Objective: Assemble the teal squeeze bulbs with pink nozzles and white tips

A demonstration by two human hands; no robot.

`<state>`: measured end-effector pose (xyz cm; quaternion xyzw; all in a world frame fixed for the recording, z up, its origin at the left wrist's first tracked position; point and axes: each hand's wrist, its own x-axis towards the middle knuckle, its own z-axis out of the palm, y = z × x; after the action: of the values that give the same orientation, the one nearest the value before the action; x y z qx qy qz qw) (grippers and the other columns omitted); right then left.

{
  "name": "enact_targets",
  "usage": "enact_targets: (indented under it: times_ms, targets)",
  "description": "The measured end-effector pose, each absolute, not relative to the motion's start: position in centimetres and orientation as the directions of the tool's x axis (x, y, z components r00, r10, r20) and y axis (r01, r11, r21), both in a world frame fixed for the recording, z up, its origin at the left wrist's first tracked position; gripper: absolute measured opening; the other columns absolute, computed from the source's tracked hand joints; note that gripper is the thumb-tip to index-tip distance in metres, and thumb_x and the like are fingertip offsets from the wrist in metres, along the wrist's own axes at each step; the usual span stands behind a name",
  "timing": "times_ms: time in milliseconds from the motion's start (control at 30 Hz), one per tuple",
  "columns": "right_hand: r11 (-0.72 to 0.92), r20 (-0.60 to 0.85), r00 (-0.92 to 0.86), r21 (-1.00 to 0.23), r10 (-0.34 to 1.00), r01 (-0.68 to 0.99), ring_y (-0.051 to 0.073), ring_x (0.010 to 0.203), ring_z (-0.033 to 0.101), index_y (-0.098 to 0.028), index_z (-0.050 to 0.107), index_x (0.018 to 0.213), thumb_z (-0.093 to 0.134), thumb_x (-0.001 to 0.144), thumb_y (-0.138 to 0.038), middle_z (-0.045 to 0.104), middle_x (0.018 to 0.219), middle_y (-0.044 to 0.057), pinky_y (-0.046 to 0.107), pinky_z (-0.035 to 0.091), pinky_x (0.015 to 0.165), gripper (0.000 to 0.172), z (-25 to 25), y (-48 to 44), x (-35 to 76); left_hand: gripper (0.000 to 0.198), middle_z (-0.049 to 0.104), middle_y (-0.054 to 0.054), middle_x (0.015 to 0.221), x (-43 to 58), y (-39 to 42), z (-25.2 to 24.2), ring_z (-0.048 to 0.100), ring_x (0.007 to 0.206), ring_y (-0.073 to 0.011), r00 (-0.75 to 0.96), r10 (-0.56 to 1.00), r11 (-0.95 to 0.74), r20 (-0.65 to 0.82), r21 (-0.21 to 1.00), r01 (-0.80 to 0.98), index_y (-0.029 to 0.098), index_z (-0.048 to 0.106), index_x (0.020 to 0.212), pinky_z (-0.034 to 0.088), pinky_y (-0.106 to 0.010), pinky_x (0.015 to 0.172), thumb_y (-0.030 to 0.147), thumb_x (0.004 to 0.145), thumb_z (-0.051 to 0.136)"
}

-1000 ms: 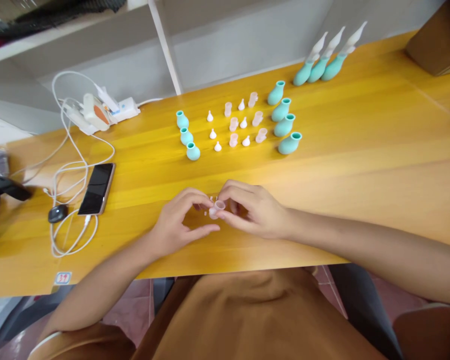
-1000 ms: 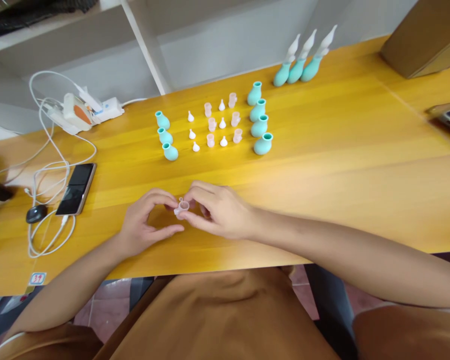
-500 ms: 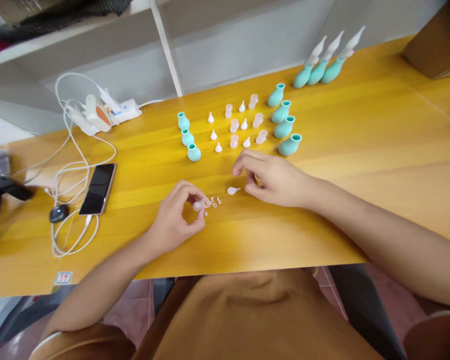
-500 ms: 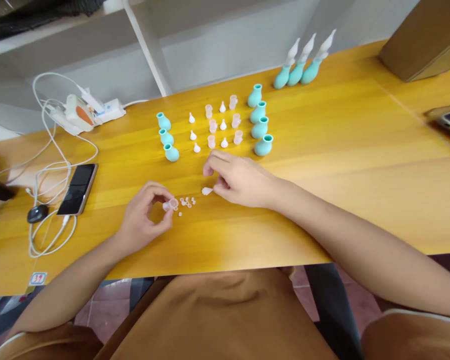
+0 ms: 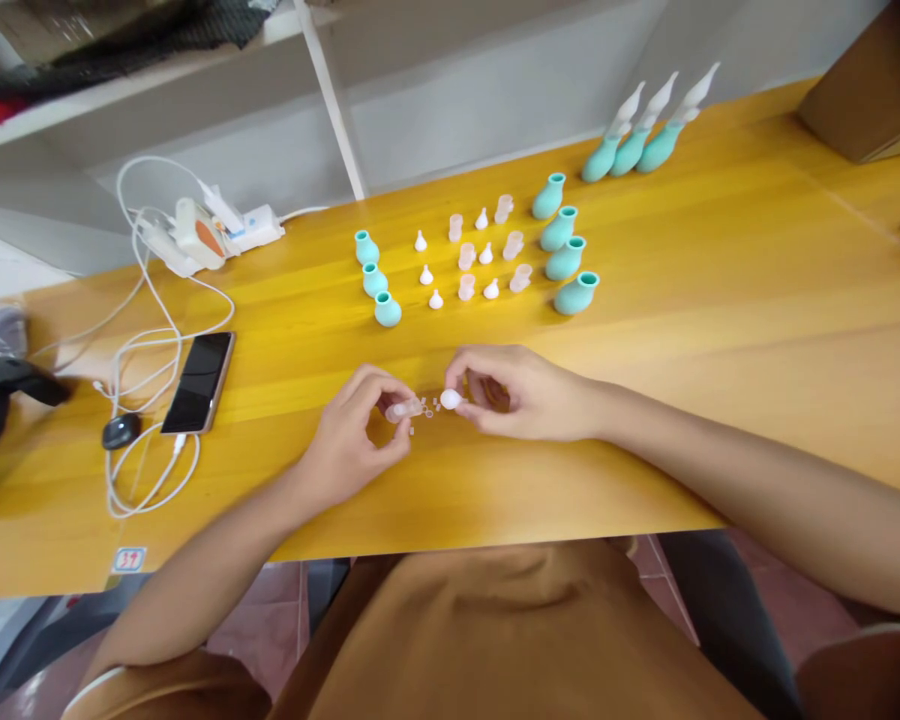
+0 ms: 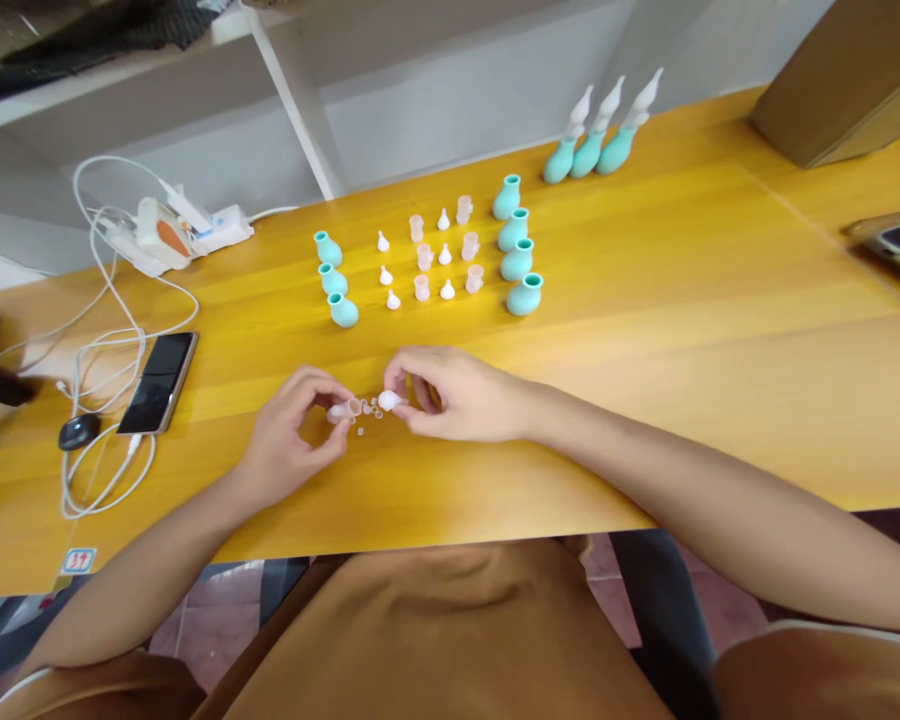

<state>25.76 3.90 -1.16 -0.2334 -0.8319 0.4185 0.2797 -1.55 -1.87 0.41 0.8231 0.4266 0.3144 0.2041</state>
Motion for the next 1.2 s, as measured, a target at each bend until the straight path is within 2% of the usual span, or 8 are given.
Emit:
enact_targets:
  times_ms: [167, 367, 500, 600, 767, 900, 1033, 1200]
  targets:
    - [0.411, 0.262, -0.699, -0.91, 0.666, 0.05, 0.008, 0.061, 0.056, -0.019, 0.062, 0.108, 0.07, 0.101, -0.025, 0.064, 0.076, -0.005, 0.018, 0.046, 0.057, 0.013, -1.3, 2.3, 24.6, 0.028, 0.067, -0.003, 0.104, -1.4, -2.1, 0.4, 0.066, 0.093, -0.0175, 0.466, 0.82, -0.562, 0.333, 0.624, 0.543, 0.023, 0.065, 0.115, 0.057, -0.032, 0.084, 0.007, 0.092, 0.069]
    - [0.507, 0.327, -0.715, -0.861, 0.618, 0.044, 0.009, 0.067, 0.056, -0.018, 0.065, 0.114, 0.068, 0.104, -0.022, 0.065, 0.087, -0.001, 0.019, 0.047, 0.061, 0.011, -1.7, 2.7, 24.7, 0.027, 0.069, -0.003, 0.106, -1.3, -2.1, 0.4, 0.067, 0.094, -0.0168, 0.483, 0.809, -0.573, 0.336, 0.634, 0.519, 0.024, 0.066, 0.117, 0.058, -0.031, 0.084, 0.01, 0.094, 0.071]
    - [0.628, 0.376, -0.731, -0.773, 0.569, 0.091, 0.013, 0.08, 0.059, -0.017, 0.068, 0.117, 0.064, 0.11, -0.027, 0.063, 0.095, 0.003, 0.024, 0.05, 0.073, 0.013, -1.6, 3.0, 24.9, 0.024, 0.069, -0.004, 0.106, -1.5, -2.1, 0.4, 0.068, 0.095, -0.0177, 0.477, 0.814, -0.566, 0.331, 0.632, 0.529, 0.024, 0.066, 0.117, 0.058, -0.032, 0.084, 0.014, 0.096, 0.073]
    - [0.693, 0.359, -0.781, -0.709, 0.512, 0.128, 0.016, 0.086, 0.062, -0.016, 0.07, 0.113, 0.056, 0.115, -0.035, 0.062, 0.099, 0.006, 0.027, 0.052, 0.08, 0.024, -1.6, 2.8, 24.9, 0.023, 0.069, -0.005, 0.107, -1.5, -2.2, 0.4, 0.068, 0.097, -0.0182, 0.487, 0.808, -0.574, 0.331, 0.626, 0.527, 0.024, 0.067, 0.117, 0.059, -0.032, 0.086, 0.014, 0.096, 0.072]
    - [0.863, 0.315, -0.834, -0.391, 0.453, 0.321, 0.014, 0.069, 0.05, -0.014, 0.07, 0.103, 0.038, 0.121, -0.041, 0.06, 0.094, 0.006, 0.028, 0.037, 0.062, 0.046, -2.0, 2.4, 25.2, 0.023, 0.07, -0.005, 0.109, -1.4, -2.4, 0.4, 0.07, 0.097, -0.0176, 0.49, 0.801, -0.583, 0.344, 0.636, 0.506, 0.025, 0.069, 0.118, 0.059, -0.032, 0.086, 0.015, 0.098, 0.073]
    - [0.909, 0.309, -0.856, -0.172, 0.415, 0.379, 0.013, 0.063, 0.045, -0.013, 0.069, 0.1, 0.031, 0.122, -0.037, 0.061, 0.092, 0.007, 0.03, 0.026, 0.057, 0.051, -2.0, 2.3, 25.3, 0.02, 0.071, -0.004, 0.108, -1.5, -2.3, 0.3, 0.07, 0.097, -0.0166, 0.478, 0.806, -0.571, 0.348, 0.671, 0.473, 0.025, 0.07, 0.116, 0.059, -0.03, 0.086, 0.015, 0.099, 0.073]
    - [0.917, 0.333, -0.856, -0.089, 0.395, 0.389, 0.012, 0.06, 0.044, -0.012, 0.069, 0.096, 0.031, 0.122, -0.036, 0.063, 0.091, 0.007, 0.032, 0.023, 0.056, 0.052, -2.1, 2.0, 25.1, 0.021, 0.071, -0.004, 0.108, -1.5, -2.2, 0.1, 0.07, 0.096, -0.0162, 0.474, 0.812, -0.559, 0.34, 0.687, 0.464, 0.025, 0.071, 0.116, 0.059, -0.029, 0.085, 0.015, 0.098, 0.074]
    - [0.894, 0.337, -0.83, -0.113, 0.445, 0.434, 0.012, 0.061, 0.048, -0.012, 0.07, 0.102, 0.039, 0.12, -0.047, 0.065, 0.093, 0.007, 0.031, 0.024, 0.055, 0.05, -2.6, 1.6, 24.7, 0.021, 0.073, -0.005, 0.109, -1.4, -2.3, 0.0, 0.071, 0.096, -0.016, 0.501, 0.805, -0.558, 0.318, 0.694, 0.455, 0.025, 0.072, 0.118, 0.06, -0.03, 0.086, 0.016, 0.099, 0.075]
